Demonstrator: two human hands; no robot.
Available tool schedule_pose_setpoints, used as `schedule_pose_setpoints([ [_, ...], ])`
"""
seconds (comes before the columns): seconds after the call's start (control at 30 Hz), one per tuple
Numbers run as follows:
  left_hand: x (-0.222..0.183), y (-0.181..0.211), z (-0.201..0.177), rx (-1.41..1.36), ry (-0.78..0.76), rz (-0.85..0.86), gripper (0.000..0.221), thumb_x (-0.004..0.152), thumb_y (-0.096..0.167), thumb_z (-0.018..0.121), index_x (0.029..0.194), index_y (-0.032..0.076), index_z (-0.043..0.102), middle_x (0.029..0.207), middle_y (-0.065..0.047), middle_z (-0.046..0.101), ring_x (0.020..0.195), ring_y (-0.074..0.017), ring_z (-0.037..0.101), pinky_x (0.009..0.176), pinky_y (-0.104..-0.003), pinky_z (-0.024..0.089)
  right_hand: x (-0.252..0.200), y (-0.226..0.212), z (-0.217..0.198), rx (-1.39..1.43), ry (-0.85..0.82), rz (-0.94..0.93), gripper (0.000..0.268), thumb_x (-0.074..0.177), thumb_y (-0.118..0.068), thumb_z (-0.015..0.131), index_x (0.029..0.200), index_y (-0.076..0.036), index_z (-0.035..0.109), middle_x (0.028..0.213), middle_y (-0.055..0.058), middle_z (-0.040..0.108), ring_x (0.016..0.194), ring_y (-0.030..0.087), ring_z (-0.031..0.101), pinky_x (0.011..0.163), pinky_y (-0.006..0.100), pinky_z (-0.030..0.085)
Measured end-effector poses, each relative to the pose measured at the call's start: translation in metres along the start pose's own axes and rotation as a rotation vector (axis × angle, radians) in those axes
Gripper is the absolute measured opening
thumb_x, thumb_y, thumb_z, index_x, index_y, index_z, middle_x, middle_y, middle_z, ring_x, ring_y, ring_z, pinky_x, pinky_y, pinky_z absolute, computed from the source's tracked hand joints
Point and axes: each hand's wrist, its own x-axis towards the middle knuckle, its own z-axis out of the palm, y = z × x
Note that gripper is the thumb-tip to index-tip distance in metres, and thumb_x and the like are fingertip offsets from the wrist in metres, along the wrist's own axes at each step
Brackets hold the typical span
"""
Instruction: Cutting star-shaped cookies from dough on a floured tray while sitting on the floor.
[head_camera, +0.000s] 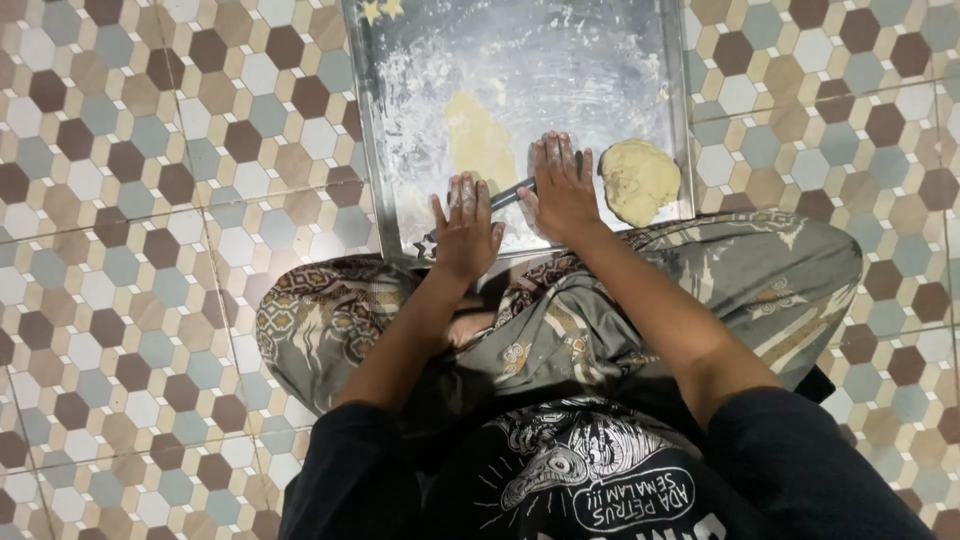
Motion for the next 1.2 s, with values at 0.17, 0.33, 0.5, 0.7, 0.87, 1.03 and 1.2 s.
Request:
schedule_pose_setpoints([
  [0.17, -0.002, -0.034, 0.029, 0.207, 0.620, 0.026, 0.064, 0.077, 0.031, 0.083, 0.130, 0.006, 0.057, 0.137, -0.022, 0.059, 0.132, -0.0365, 0.055, 0.102, -0.052, 0.040, -0.010, 0.016, 0.017, -0.054, 0.242, -0.237, 0.077, 0.100, -0.039, 0.059, 0.161, -0.002, 0.031, 0.168, 0.027, 0.025, 0.156, 0.044, 0.018, 0.123, 0.069, 0.002],
  [0.33, 0.006, -0.050, 0.034, 0.212, 0.326, 0.027, 0.058, 0.066, 0.030, 0.088, 0.112, 0.010, 0.059, 0.114, -0.011, 0.058, 0.112, -0.0312, 0.054, 0.091, -0.046, 0.038, -0.006, 0.028, 0.029, -0.183, 0.285, -0.305, 0.044, 0.099, -0.024, 0.065, 0.139, -0.008, 0.054, 0.149, 0.019, 0.054, 0.148, 0.036, 0.042, 0.125, 0.067, 0.008],
  [0.5, 0.007, -0.053, 0.017, 0.244, 0.276, 0.064, 0.089, 0.041, 0.036, 0.102, 0.114, 0.009, 0.059, 0.112, -0.012, 0.057, 0.111, -0.0318, 0.053, 0.091, -0.047, 0.039, -0.009, 0.038, 0.035, -0.209, 0.274, -0.321, 0.034, 0.099, -0.024, 0.064, 0.128, -0.008, 0.056, 0.137, 0.018, 0.062, 0.140, 0.035, 0.052, 0.126, 0.065, 0.013],
  [0.7, 0.018, -0.047, -0.057, 0.225, 0.967, 0.080, 0.040, 0.086, 0.008, 0.071, 0.126, 0.007, 0.066, 0.133, -0.027, 0.064, 0.130, -0.0429, 0.059, 0.101, -0.062, 0.045, -0.022, 0.013, 0.040, 0.025, 0.186, -0.207, 0.035, 0.102, -0.034, 0.057, 0.124, -0.008, 0.054, 0.107, 0.014, 0.069, 0.109, 0.035, 0.067, 0.102, 0.053, 0.047],
  [0.87, 0.077, -0.044, -0.050, -0.118, 0.604, -0.182, 0.065, 0.113, 0.029, 0.045, 0.167, 0.003, 0.021, 0.171, -0.027, 0.010, 0.160, -0.0383, 0.007, 0.124, -0.066, 0.005, -0.026, -0.054, -0.003, 0.381, 0.189, -0.009, 0.059, 0.104, -0.018, 0.057, 0.147, 0.016, 0.034, 0.153, 0.043, 0.033, 0.148, 0.055, 0.028, 0.121, 0.062, 0.023],
  [1.03, 0.098, -0.021, -0.044, -0.082, 0.337, -0.201, 0.067, 0.116, 0.040, 0.036, 0.168, 0.006, 0.010, 0.173, -0.024, 0.000, 0.160, -0.0357, -0.005, 0.124, -0.068, -0.004, -0.025, -0.053, 0.002, 0.345, 0.098, 0.028, 0.043, 0.107, -0.018, 0.051, 0.138, 0.010, 0.041, 0.161, 0.044, 0.014, 0.153, 0.055, 0.010, 0.122, 0.067, 0.008],
  [1.2, 0.120, -0.020, -0.011, -0.075, 0.569, -0.099, 0.069, 0.108, 0.032, 0.051, 0.164, 0.002, 0.025, 0.170, -0.025, 0.008, 0.158, -0.0404, 0.004, 0.122, -0.072, 0.005, -0.008, -0.038, 0.036, 0.219, 0.082, -0.020, 0.074, 0.103, -0.025, 0.047, 0.158, 0.008, 0.010, 0.164, 0.041, 0.003, 0.153, 0.053, -0.004, 0.118, 0.072, -0.002],
])
